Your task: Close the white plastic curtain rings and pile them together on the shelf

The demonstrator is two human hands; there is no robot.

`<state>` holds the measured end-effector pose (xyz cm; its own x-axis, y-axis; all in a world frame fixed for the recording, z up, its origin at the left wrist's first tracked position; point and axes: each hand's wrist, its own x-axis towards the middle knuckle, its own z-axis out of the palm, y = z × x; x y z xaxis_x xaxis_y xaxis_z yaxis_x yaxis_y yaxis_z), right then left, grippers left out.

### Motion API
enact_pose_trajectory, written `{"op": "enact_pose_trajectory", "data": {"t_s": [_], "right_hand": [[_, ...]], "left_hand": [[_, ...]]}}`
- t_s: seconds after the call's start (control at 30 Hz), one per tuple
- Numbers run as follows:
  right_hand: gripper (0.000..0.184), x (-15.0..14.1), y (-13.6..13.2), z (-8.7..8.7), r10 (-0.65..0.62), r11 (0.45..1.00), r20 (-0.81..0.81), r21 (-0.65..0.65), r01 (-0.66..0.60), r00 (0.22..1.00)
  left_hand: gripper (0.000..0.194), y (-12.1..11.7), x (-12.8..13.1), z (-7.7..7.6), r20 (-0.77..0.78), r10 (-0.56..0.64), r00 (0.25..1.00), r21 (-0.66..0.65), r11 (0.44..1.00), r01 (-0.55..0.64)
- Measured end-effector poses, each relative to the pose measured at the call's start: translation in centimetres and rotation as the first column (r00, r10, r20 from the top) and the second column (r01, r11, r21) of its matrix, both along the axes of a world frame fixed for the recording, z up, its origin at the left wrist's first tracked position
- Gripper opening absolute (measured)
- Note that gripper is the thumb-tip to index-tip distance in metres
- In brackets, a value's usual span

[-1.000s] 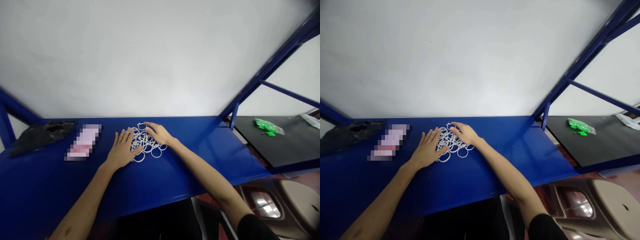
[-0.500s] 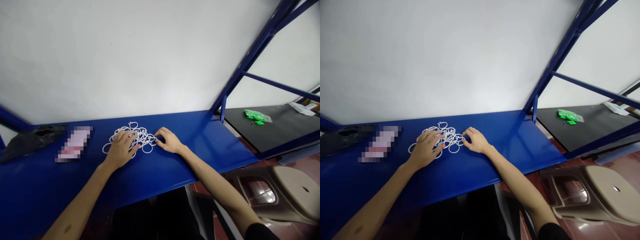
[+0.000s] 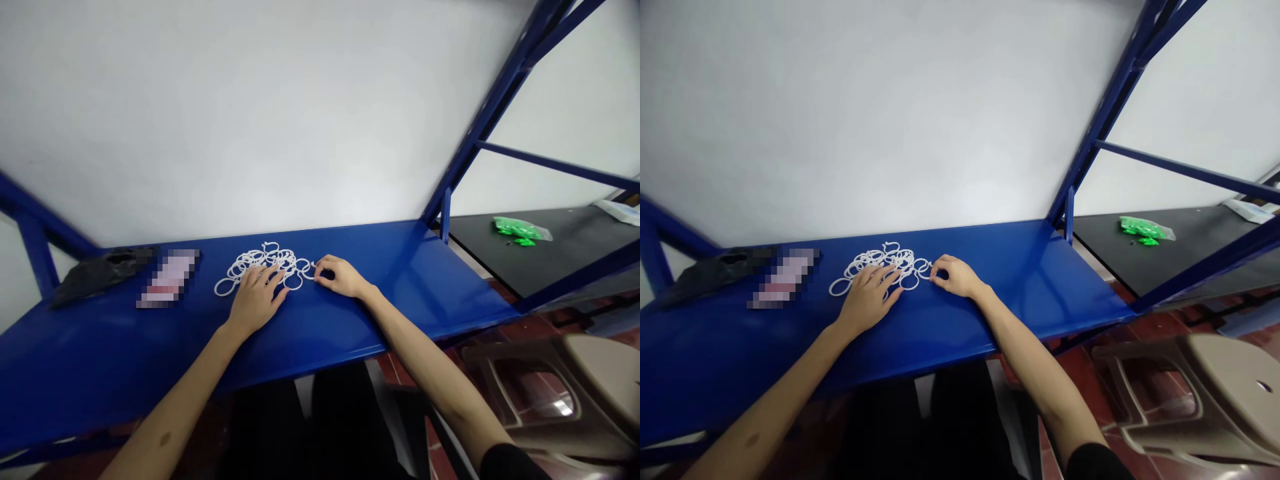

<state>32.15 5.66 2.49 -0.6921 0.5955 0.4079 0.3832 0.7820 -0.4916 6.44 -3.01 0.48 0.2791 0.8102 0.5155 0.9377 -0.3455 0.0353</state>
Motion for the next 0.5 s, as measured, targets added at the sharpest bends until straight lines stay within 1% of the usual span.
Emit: {"op": "enact_pose_trajectory", "data": {"t_s": [0.07,0.13,0.2,0.23,0.3,0.37,0.43,0.5], "right_hand": [[0.006,0.1,-0.2,0.1,-0.021,1.0,-0.053,-0.008,0.02,0.998],[0.008,-0.1,-0.4,0.1,-0.031,0.999,-0.135,-0.038,0.026,0.99],[0.011,-0.5,-0.7,0.1,-0.023,0.997,-0.234,-0.073,0.005,0.972],[0.012,-0.7,-0.9,0.1,-0.016,0.997,-0.28,-0.082,-0.007,0.96],[0.012,-1.1,-1.2,0.1,-0.02,0.997,-0.35,-0.074,-0.007,0.937],[0.013,-1.5,-1.5,0.0,-0.067,0.995,-0.414,-0.092,0.031,0.908],[0.02,-2.0,-1.8,-0.1,-0.142,0.983,-0.483,-0.169,0.067,0.864],[0.026,-2.4,-2.0,-0.2,-0.2,0.965,-0.514,-0.251,0.077,0.834]], "left_hand": [[0.041,0.1,0.5,0.6,0.046,-0.027,0.999,-0.003,1.0,0.027],[0.039,0.8,1.6,1.4,0.125,-0.061,0.99,-0.02,0.998,0.064],[0.037,2.0,2.9,2.0,0.261,-0.049,0.964,-0.052,0.997,0.065],[0.037,2.8,3.6,2.2,0.288,-0.038,0.957,-0.06,0.997,0.057],[0.033,4.1,4.7,2.3,0.33,-0.027,0.944,-0.067,0.996,0.052],[0.031,5.0,5.1,2.2,0.375,-0.023,0.927,-0.067,0.996,0.052],[0.031,5.1,5.1,2.0,0.424,-0.02,0.905,-0.062,0.997,0.051],[0.032,4.7,4.7,1.9,0.491,-0.022,0.871,-0.063,0.996,0.06]]}}
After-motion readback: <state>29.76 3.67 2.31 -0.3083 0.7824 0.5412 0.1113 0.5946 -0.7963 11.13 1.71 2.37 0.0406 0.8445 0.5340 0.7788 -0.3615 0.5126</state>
